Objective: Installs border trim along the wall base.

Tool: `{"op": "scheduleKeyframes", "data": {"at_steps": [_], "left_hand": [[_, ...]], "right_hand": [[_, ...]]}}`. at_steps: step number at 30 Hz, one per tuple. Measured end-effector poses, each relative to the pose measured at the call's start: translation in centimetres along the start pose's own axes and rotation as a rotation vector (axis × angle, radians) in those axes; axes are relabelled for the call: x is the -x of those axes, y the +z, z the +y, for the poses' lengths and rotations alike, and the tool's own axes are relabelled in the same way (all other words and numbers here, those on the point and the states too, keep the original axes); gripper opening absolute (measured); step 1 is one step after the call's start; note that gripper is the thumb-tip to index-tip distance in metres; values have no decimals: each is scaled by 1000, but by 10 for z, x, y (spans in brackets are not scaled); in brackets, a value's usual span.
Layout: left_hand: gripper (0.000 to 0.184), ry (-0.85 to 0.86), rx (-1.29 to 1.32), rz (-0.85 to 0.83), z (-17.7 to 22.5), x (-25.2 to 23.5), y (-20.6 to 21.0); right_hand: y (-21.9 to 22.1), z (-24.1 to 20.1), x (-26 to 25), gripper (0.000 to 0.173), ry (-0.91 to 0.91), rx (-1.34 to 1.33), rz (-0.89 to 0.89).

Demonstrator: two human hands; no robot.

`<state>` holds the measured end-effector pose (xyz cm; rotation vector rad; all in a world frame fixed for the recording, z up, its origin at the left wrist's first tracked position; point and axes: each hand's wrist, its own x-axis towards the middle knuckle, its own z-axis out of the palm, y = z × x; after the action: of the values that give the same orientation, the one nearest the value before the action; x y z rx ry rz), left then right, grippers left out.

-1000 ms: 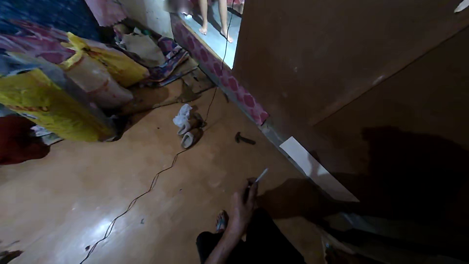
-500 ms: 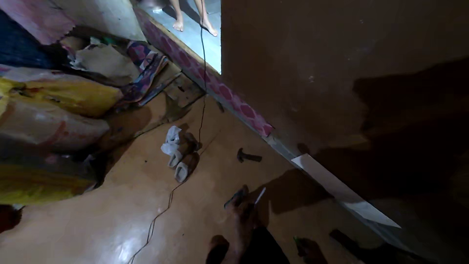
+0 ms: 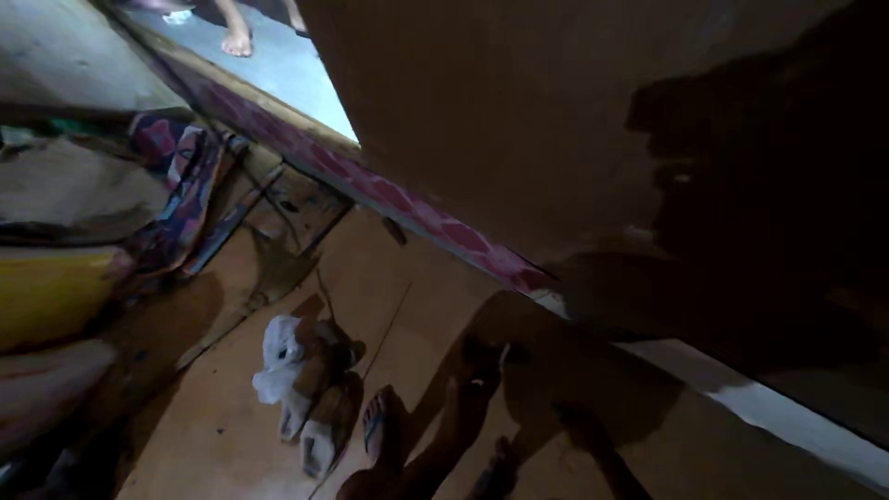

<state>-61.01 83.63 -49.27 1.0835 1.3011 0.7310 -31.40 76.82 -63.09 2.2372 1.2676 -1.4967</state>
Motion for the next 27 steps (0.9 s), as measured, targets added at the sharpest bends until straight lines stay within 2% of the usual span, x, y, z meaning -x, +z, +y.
{"op": "scheduleKeyframes", "data": {"at_steps": [3,6,7,9,11,13,16,17,19,20,21,24,27], "left_hand": [[20,127,-11,-152,-64,-79,-4],[21,188,-40,-221,-90,-138,0],[22,183,-48,-234,-101,-155,3],[22,232,-27,-259,-122,-185,10],[20,311,26,-265,-141,-208,19],[16,408,63,-267,-154,-227,28],[19,490,44,-315,-161,-246,39],[19,521,82,-329,-161,-251,47],[21,589,147,-344,-154,-252,62],[21,616,200,-338,-150,-249,69],[20,615,255,-316,-144,-245,76],[16,552,366,-197,-134,-238,86],[16,593,397,-147,-130,-244,76]], "right_hand": [[13,17,-71,39,-58,64,17],[13,13,-111,42,-104,204,-65],[27,39,-136,39,-319,193,85],[34,42,-173,45,-227,109,40],[44,50,-205,48,-250,160,154],[25,23,-202,45,-192,116,158],[-17,-53,-141,44,-208,-30,213],[-24,-71,-130,41,-318,-103,292],[-26,-88,-137,33,-694,-260,572],[-26,-95,-148,31,-861,-366,631],[-27,-102,-152,34,-949,-419,663],[-24,-127,-139,39,-912,-489,714],[-17,-159,-130,35,-880,-548,831]]}}
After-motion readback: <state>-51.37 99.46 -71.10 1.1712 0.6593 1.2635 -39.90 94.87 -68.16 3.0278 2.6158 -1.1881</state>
